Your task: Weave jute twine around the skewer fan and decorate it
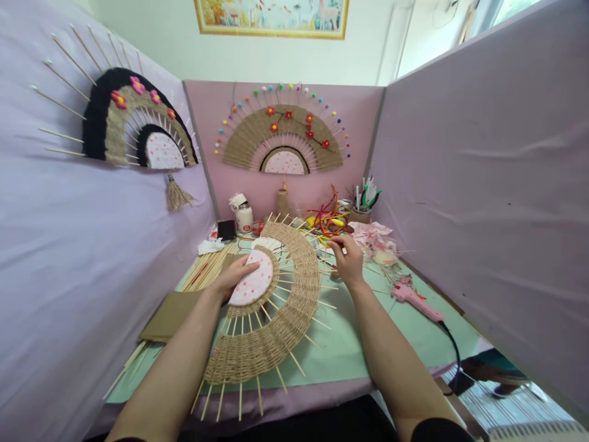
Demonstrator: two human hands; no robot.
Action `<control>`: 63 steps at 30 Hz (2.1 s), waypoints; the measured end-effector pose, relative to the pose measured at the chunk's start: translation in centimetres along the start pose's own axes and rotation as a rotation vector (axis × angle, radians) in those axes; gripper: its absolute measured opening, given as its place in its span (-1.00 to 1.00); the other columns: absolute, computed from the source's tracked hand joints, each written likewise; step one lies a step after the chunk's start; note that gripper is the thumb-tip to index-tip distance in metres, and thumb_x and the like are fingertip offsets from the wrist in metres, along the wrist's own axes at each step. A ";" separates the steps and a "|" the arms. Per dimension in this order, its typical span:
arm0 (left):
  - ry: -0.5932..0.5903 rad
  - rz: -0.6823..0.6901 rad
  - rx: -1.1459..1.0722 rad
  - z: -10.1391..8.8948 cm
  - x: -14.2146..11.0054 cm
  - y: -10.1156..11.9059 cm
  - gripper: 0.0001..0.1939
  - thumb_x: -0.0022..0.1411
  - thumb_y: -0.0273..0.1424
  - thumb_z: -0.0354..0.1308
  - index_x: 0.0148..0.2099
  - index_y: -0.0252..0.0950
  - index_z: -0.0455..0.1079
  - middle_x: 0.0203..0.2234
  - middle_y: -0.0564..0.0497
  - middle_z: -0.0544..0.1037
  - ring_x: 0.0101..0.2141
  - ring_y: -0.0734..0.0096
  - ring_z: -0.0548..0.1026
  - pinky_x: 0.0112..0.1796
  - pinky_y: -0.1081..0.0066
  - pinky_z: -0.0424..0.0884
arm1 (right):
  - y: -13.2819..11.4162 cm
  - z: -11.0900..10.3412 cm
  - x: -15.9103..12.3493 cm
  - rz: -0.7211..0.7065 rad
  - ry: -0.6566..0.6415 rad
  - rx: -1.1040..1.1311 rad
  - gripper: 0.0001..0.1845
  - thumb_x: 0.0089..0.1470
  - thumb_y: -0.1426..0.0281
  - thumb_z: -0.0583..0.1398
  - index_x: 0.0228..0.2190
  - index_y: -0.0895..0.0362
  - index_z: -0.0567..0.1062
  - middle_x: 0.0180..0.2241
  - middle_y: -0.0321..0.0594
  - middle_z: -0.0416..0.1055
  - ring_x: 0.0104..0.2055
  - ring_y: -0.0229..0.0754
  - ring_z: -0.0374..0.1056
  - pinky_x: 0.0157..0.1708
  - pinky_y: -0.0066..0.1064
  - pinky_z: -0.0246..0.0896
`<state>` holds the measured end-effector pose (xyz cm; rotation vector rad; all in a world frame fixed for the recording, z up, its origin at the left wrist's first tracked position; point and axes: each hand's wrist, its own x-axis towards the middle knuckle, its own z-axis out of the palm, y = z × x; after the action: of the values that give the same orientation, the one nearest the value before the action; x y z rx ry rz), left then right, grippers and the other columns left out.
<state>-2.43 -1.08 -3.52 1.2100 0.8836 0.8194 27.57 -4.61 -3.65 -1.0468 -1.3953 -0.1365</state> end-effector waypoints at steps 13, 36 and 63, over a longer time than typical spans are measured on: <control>-0.125 0.035 -0.033 0.1 0.3 -0.7 -0.46 -0.03 -0.33 0.31 0.00 -0.32 0.25 -0.28 -0.07 0.55 -0.44 0.42 0.52 -0.43 0.47 0.44 | 0.6 1.2 -0.5 0.355 -0.212 0.234 -0.80 -0.04 0.27 0.14 -0.51 0.15 0.45 -0.61 -0.33 0.31 -0.56 -0.28 0.15 -0.54 -0.46 0.05; -0.200 -0.051 -0.060 0.1 0.7 -1.3 -0.39 -0.07 -0.31 0.35 0.03 -0.31 0.26 -0.25 -0.11 0.55 -0.40 0.40 0.53 -0.38 0.48 0.44 | 0.9 1.1 -0.4 0.346 -0.128 0.208 -0.75 -0.02 0.21 0.14 -0.47 0.14 0.48 -0.56 -0.30 0.34 -0.52 -0.25 0.19 -0.50 -0.44 0.08; -0.296 -0.112 0.028 0.5 0.7 -1.6 -0.27 -0.05 -0.28 0.33 0.15 -0.31 0.17 -0.24 -0.13 0.54 -0.42 0.36 0.53 -0.44 0.47 0.44 | 1.7 1.1 -0.3 0.394 -0.235 0.234 -0.74 -0.08 0.21 0.17 -0.51 0.17 0.46 -0.58 -0.30 0.34 -0.52 -0.27 0.20 -0.49 -0.46 0.09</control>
<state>-1.62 -0.98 -5.17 1.2562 0.7143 0.5231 27.75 -3.03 -4.93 -1.1437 -1.3462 0.4408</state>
